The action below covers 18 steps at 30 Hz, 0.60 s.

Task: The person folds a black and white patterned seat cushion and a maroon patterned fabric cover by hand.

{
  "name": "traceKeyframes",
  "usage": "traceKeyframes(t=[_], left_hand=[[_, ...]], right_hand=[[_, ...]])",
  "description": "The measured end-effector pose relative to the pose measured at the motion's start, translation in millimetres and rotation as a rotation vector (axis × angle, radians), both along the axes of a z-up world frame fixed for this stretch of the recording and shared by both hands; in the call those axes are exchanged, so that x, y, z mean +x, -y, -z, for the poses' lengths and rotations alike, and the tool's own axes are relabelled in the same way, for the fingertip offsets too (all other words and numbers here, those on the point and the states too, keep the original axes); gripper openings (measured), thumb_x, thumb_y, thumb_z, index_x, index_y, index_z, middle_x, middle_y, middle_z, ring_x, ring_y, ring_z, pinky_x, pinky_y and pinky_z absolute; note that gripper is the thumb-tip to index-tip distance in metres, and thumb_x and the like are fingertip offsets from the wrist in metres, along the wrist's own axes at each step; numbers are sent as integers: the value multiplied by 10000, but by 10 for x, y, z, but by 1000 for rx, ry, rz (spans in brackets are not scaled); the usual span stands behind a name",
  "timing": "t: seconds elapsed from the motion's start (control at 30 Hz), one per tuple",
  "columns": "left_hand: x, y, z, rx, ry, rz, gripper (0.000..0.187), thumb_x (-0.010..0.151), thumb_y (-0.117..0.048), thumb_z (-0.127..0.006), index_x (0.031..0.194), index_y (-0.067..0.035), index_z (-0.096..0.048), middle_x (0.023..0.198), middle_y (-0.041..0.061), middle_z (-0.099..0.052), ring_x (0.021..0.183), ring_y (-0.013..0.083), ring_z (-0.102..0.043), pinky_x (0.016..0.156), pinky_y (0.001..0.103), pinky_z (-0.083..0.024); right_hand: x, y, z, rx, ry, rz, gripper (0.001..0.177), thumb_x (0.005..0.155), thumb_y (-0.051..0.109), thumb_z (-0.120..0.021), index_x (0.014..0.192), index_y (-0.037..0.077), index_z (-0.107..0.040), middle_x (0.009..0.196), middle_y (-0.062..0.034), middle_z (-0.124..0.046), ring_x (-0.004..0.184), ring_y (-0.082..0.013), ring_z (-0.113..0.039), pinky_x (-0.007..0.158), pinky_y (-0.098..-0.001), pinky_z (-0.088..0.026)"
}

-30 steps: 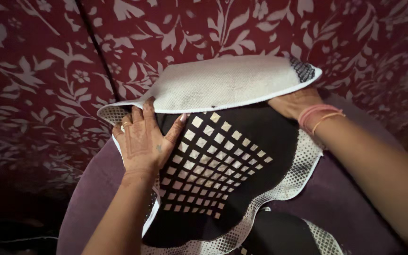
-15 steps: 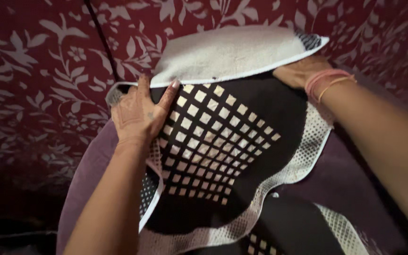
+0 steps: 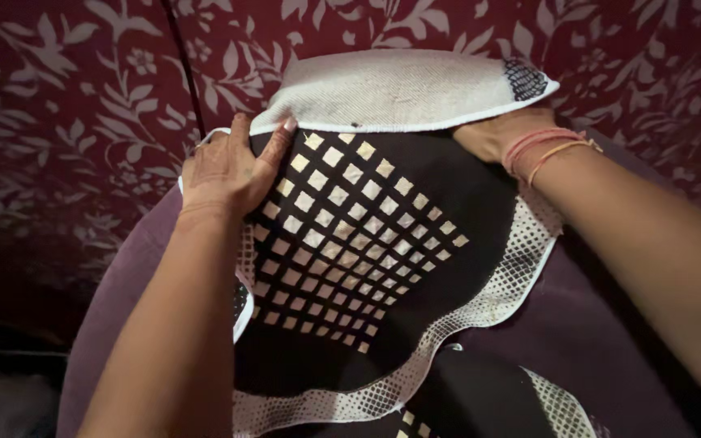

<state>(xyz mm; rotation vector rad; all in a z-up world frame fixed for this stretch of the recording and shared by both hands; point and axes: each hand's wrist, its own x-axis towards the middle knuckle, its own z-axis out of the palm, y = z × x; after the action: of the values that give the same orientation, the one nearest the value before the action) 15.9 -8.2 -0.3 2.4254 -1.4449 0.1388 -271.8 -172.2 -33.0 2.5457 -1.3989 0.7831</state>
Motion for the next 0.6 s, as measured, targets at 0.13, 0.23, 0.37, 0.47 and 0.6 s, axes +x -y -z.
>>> traceKeyframes(t=[0.13, 0.23, 0.37, 0.47, 0.6], left_hand=[[-16, -208, -10, -28, 37, -36, 940, 906, -846, -253, 1447, -110, -473, 1256, 256, -626, 1253, 394, -582, 1015, 554, -459], [-60, -338, -2, -66, 46, -45, 916, 927, -827, -267, 1412, -96, -532, 1249, 259, -651, 1260, 394, -600, 1030, 548, -466], [-60, -431, -5, -60, 70, -69, 922, 924, -823, -267, 1413, -84, -523, 1227, 276, -647, 1235, 393, -601, 1045, 535, -437], [-44, -456, 24, -104, 88, -62, 950, 905, -830, -285, 1456, -83, -488, 1229, 285, -634, 1221, 402, -595, 1013, 521, -455], [-41, -474, 33, -91, 98, -68, 938, 923, -825, -274, 1424, -71, -520, 1236, 267, -644, 1228, 390, -602, 1018, 522, -457]], right_hand=[[42, -211, -108, -13, -18, -68, 508, 1030, 461, -412, 1299, 115, -668, 1290, -177, -672, 1141, -405, -641, 945, -556, -504], [44, -322, -133, 91, -24, 19, 533, 1035, 486, -431, 1302, 92, -671, 1297, -195, -679, 1167, -418, -639, 974, -549, -510], [68, -345, -200, 127, -13, 3, 586, 966, 480, -451, 1391, 101, -586, 1393, -196, -597, 1250, -417, -570, 1021, -549, -459], [95, -395, -251, 227, -69, 46, 643, 949, 529, -436, 1452, 136, -518, 1457, -166, -547, 1309, -395, -529, 1082, -545, -414], [122, -376, -263, 382, -89, 144, 716, 991, 621, -377, 1489, 120, -493, 1508, -174, -521, 1361, -395, -512, 1134, -537, -404]])
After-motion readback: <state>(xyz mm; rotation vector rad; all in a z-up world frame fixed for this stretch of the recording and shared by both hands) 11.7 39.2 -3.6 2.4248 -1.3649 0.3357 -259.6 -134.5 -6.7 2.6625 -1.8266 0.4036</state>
